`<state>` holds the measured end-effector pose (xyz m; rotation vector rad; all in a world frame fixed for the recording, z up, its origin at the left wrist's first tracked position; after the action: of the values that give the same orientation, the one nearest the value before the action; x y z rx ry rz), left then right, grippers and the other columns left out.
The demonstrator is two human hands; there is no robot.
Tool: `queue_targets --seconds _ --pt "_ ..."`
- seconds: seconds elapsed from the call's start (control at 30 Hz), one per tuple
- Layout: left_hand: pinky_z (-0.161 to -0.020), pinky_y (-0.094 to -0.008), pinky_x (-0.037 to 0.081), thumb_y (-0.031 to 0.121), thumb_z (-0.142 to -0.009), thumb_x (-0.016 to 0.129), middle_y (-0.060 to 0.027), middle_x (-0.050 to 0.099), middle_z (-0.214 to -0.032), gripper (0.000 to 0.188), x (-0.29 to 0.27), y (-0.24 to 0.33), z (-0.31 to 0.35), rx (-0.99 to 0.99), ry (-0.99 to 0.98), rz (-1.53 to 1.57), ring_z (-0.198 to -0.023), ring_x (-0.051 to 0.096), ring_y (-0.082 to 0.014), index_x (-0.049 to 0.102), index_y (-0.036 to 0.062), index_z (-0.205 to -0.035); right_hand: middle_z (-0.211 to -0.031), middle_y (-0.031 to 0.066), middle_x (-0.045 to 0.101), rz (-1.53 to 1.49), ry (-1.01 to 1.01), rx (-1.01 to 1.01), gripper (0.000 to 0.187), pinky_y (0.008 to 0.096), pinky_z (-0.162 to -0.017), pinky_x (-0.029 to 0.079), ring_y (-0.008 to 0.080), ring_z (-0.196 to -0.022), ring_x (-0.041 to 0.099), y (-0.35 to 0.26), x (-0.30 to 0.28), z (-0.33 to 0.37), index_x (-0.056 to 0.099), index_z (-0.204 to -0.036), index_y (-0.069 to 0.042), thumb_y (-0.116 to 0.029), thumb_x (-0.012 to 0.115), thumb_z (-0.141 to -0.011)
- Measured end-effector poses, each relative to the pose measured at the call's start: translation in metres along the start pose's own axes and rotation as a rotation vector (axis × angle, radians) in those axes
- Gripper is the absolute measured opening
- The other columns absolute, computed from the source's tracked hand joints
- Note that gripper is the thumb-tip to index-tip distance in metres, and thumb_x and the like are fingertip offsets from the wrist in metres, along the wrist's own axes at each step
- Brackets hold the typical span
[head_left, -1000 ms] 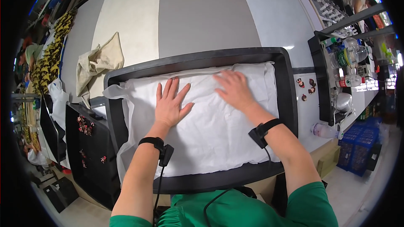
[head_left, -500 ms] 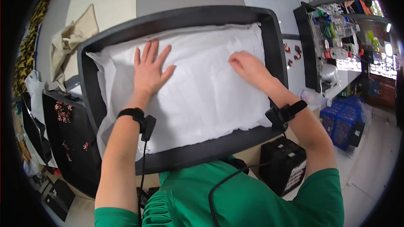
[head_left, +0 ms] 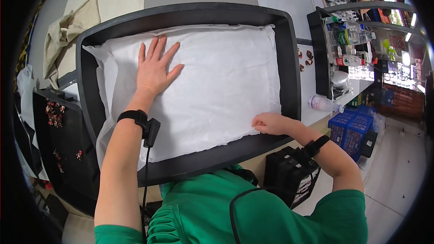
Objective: Organizing and arranging small manufactured components in trays within a factory environment.
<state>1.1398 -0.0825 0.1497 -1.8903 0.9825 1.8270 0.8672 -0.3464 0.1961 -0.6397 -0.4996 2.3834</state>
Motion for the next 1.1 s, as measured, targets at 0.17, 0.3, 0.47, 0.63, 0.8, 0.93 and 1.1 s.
queue_targets --seconds 0.17,0.3,0.47,0.63,0.8,0.93,1.1 --pt "-0.118 -0.0515 0.012 0.055 -0.089 0.053 -0.0089 0.036 -0.152 0.060 0.003 0.003 -0.004 0.029 0.026 0.025 -0.144 0.026 -0.0268 0.045 0.0298 -0.142 -0.084 0.0115 0.067 -0.039 0.030 0.074 0.017 0.0373 -0.073 0.050 0.0277 -0.077 0.063 0.003 -0.002 0.001 0.064 -0.093 -0.004 -0.018 0.057 -0.087" --pt "-0.118 -0.0515 0.011 0.057 -0.090 0.052 -0.0101 0.034 -0.153 0.061 0.003 -0.001 -0.007 0.032 0.017 -0.002 -0.145 0.024 -0.0275 0.044 0.0292 -0.143 -0.086 0.0118 0.067 0.141 0.055 0.134 0.020 0.0356 -0.073 0.050 0.0252 -0.079 0.064 0.015 0.004 0.002 0.063 -0.098 -0.002 -0.019 0.059 -0.088" --pt "-0.117 -0.0535 0.010 0.058 -0.089 0.053 -0.0147 0.029 -0.154 0.069 -0.009 -0.009 -0.006 0.043 -0.127 0.027 -0.146 0.019 -0.0305 0.038 0.0245 -0.148 -0.086 0.0147 0.067 0.083 0.168 -0.006 0.020 0.0387 -0.073 0.050 0.0304 -0.081 0.064 0.015 0.005 0.001 0.064 -0.093 -0.002 -0.021 0.060 -0.086" --pt "-0.115 -0.0592 0.015 0.048 -0.085 0.063 -0.0190 0.029 -0.152 0.075 -0.030 0.007 -0.007 0.025 -0.199 0.093 -0.144 0.022 -0.0368 0.034 0.0197 -0.148 -0.082 0.0136 0.066 0.140 0.193 -0.031 0.021 0.0390 -0.071 0.050 0.0287 -0.077 0.063 0.030 0.011 0.002 0.064 -0.092 -0.002 -0.023 0.062 -0.085" --pt "-0.098 -0.0469 0.043 0.032 -0.086 0.065 -0.0153 0.061 -0.117 0.058 -0.126 0.062 0.040 0.259 -0.235 0.492 -0.114 0.056 -0.0316 0.048 0.0119 -0.138 -0.083 0.0114 0.068 0.092 0.187 0.150 0.024 0.0350 -0.073 0.051 0.0231 -0.078 0.064 0.030 0.009 0.007 0.065 -0.096 -0.002 -0.022 0.066 -0.082" --pt "-0.092 -0.0391 0.048 0.026 -0.092 0.061 -0.0143 0.065 -0.109 0.042 -0.232 0.017 0.128 0.132 -0.195 0.836 -0.104 0.062 -0.0306 0.056 0.0069 -0.129 -0.079 0.0125 0.067 0.241 0.290 0.314 0.022 0.0336 -0.073 0.051 0.0237 -0.077 0.065 0.014 -0.008 0.016 0.068 -0.089 -0.004 -0.025 0.067 -0.080" --pt "-0.089 -0.0328 0.050 0.018 -0.089 0.066 -0.0127 0.058 -0.112 0.034 -0.225 -0.184 0.279 -0.718 0.183 0.766 -0.099 0.061 -0.0189 0.060 0.0052 -0.120 -0.085 0.0127 0.066 0.211 0.639 -0.065 0.018 0.0332 -0.072 0.052 0.0245 -0.079 0.065 -0.164 -0.031 0.023 0.064 -0.097 -0.002 -0.017 0.065 -0.086"
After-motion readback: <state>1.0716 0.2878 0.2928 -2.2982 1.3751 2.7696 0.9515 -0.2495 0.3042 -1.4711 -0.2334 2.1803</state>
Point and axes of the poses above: each hand's wrist, its own z-axis away from the middle knuckle, its own x-axis out of the palm, y = z × x, the point moved 4 cm from there along -z, towards the middle knuckle
